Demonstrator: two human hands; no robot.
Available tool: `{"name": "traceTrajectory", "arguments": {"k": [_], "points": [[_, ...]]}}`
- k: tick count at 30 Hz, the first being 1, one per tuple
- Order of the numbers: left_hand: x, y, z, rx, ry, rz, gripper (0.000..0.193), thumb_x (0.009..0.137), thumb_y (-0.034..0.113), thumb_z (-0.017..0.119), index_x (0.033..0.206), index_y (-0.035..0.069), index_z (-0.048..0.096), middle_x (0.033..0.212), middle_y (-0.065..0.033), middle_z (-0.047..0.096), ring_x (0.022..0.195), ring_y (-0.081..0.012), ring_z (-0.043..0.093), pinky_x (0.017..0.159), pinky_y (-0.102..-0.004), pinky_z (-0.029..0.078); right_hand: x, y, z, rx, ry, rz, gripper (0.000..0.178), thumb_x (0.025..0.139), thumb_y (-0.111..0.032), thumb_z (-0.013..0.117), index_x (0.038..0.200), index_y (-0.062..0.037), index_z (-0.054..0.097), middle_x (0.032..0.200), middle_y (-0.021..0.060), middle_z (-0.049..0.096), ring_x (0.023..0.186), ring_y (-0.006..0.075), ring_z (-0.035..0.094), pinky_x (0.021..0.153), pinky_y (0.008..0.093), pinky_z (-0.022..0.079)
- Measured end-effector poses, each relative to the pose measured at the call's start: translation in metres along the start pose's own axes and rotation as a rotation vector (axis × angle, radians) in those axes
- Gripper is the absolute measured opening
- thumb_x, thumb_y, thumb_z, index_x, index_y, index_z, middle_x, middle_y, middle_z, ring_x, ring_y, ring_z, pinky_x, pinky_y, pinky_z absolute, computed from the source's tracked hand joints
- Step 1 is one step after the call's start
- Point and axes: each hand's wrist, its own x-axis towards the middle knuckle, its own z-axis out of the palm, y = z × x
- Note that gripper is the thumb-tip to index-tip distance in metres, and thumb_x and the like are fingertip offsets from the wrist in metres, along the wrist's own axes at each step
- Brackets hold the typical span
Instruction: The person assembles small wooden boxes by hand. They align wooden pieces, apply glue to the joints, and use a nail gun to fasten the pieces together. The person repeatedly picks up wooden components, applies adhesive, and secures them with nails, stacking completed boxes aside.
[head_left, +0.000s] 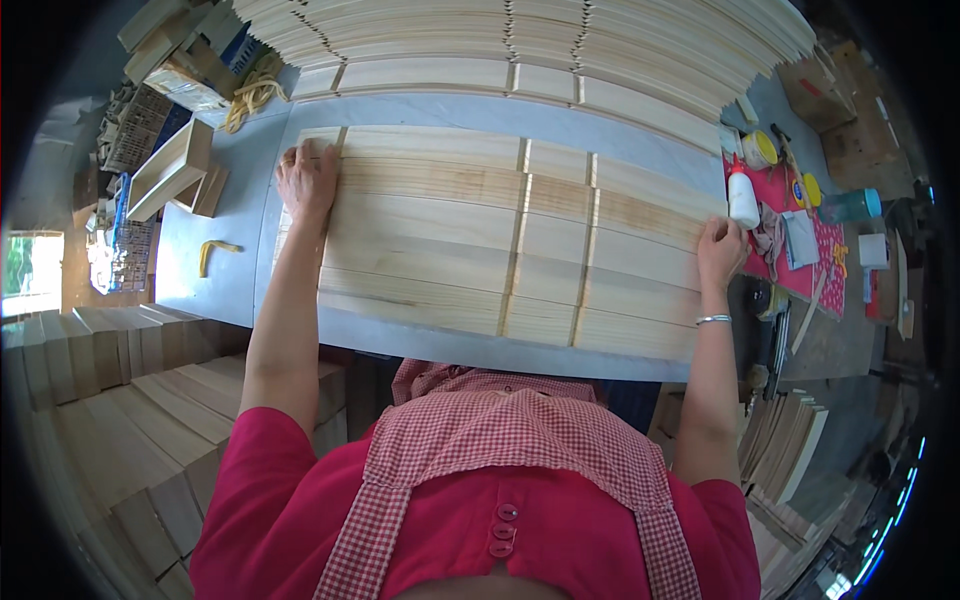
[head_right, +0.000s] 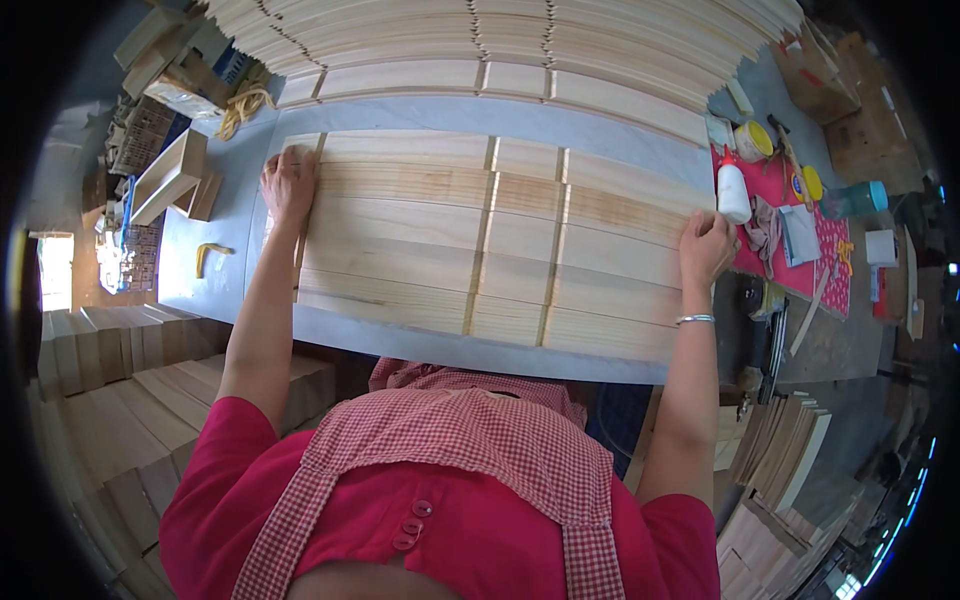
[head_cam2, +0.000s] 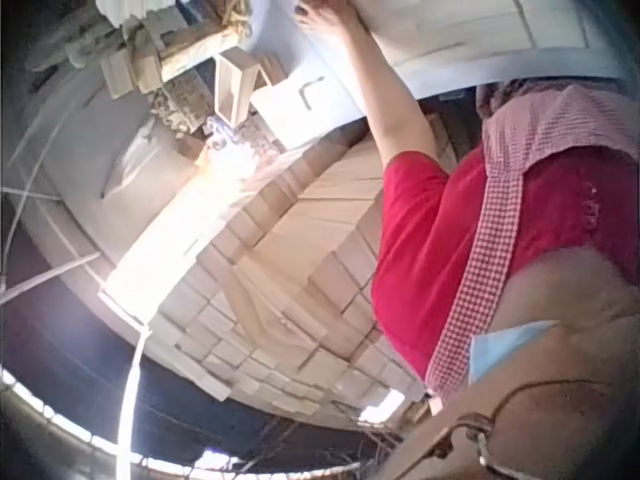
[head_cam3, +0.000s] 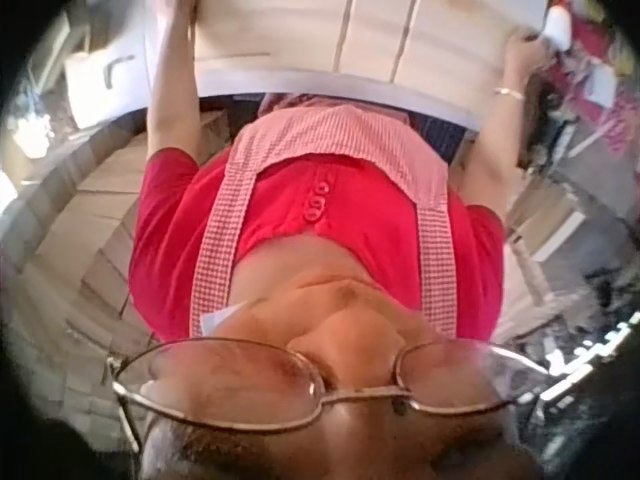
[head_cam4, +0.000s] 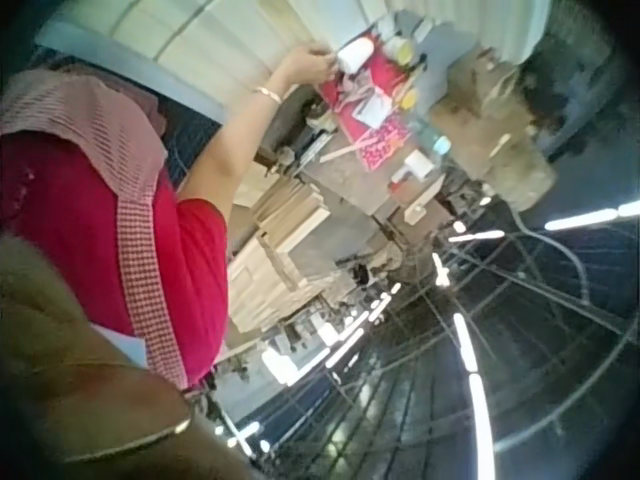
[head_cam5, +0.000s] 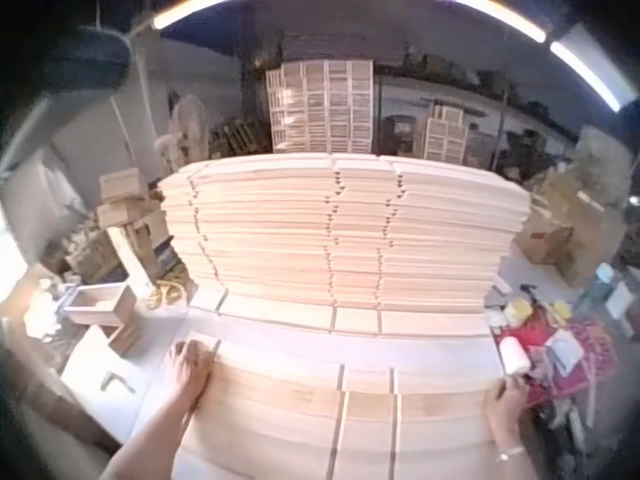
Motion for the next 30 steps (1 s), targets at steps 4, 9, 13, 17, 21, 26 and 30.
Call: {"name": "traceTrajectory", "arguments": {"k": [4, 9, 13, 17, 21, 26, 30], "points": [[-0.003, 0.003, 0.001, 0.043, 0.031, 0.027, 0.058, 0.094, 0.053, 0.059, 0.133, 0.010, 0.064, 0.135, -0.0221, 0.059, 0.127, -0.0414, 0.051, 0.108, -0.0474, 0.040, -0.006, -0.016, -0.010, -0.006, -0.017, 0.131, 0.038, 0.092, -0.041, 0.065, 0.111, -0.0089, 0.069, 0.113, 0.0196, 0.063, 0.105, 0.0424, 0.059, 0.093, 0.0520, 0.049], [-0.003, 0.001, 0.000, -0.009, 0.064, 0.030, 0.059, 0.090, 0.054, 0.065, 0.128, 0.009, 0.067, 0.132, -0.0192, 0.062, 0.125, -0.0397, 0.052, 0.109, -0.0460, 0.039, -0.005, -0.020, -0.013, 0.007, -0.024, 0.179, 0.039, 0.092, -0.042, 0.065, 0.113, -0.0098, 0.068, 0.114, 0.0199, 0.061, 0.106, 0.0435, 0.057, 0.093, 0.0529, 0.049], [-0.003, 0.001, -0.002, -0.001, 0.052, 0.032, 0.062, 0.088, 0.057, 0.067, 0.128, 0.009, 0.067, 0.132, -0.0186, 0.062, 0.124, -0.0387, 0.052, 0.108, -0.0454, 0.040, -0.006, -0.022, -0.013, -0.039, -0.027, 0.198, 0.040, 0.091, -0.041, 0.064, 0.114, -0.0080, 0.068, 0.115, 0.0213, 0.060, 0.108, 0.0444, 0.057, 0.094, 0.0535, 0.048], [-0.002, 0.010, -0.009, 0.043, 0.024, 0.018, 0.064, 0.088, 0.058, 0.066, 0.128, 0.009, 0.066, 0.133, -0.0177, 0.062, 0.124, -0.0380, 0.052, 0.108, -0.0450, 0.040, -0.002, -0.019, -0.015, -0.078, -0.067, 0.197, 0.041, 0.091, -0.039, 0.063, 0.115, -0.0067, 0.068, 0.117, 0.0220, 0.060, 0.110, 0.0448, 0.057, 0.095, 0.0539, 0.048], [-0.003, 0.022, -0.025, 0.040, -0.109, -0.063, 0.069, 0.090, 0.060, 0.064, 0.139, 0.011, 0.059, 0.142, -0.0183, 0.056, 0.134, -0.0391, 0.046, 0.113, -0.0479, 0.035, 0.003, -0.040, -0.035, -0.176, -0.138, 0.211, 0.042, 0.090, -0.038, 0.064, 0.120, -0.0073, 0.065, 0.120, 0.0198, 0.061, 0.112, 0.0442, 0.057, 0.096, 0.0525, 0.048], [-0.063, 0.085, -0.051, -0.185, 0.023, 0.500, 0.085, 0.085, 0.062, 0.069, 0.152, 0.017, 0.045, 0.160, -0.0189, 0.035, 0.152, -0.0409, 0.022, 0.119, -0.0592, 0.021, -0.001, -0.081, -0.038, 0.057, 0.134, -0.192, 0.042, 0.090, -0.030, 0.066, 0.122, -0.0036, 0.062, 0.123, 0.0156, 0.061, 0.114, 0.0402, 0.057, 0.098, 0.0494, 0.046], [-0.183, 0.175, -0.099, -0.178, -0.581, 1.083, 0.095, 0.081, 0.076, 0.061, 0.157, 0.024, 0.038, 0.168, -0.0108, 0.023, 0.157, -0.0359, 0.009, 0.122, -0.0648, 0.008, -0.009, -0.173, -0.038, 0.464, -0.010, -0.535, 0.036, 0.091, -0.024, 0.065, 0.117, -0.0009, 0.062, 0.121, 0.0150, 0.061, 0.112, 0.0376, 0.057, 0.097, 0.0490, 0.045]]}}
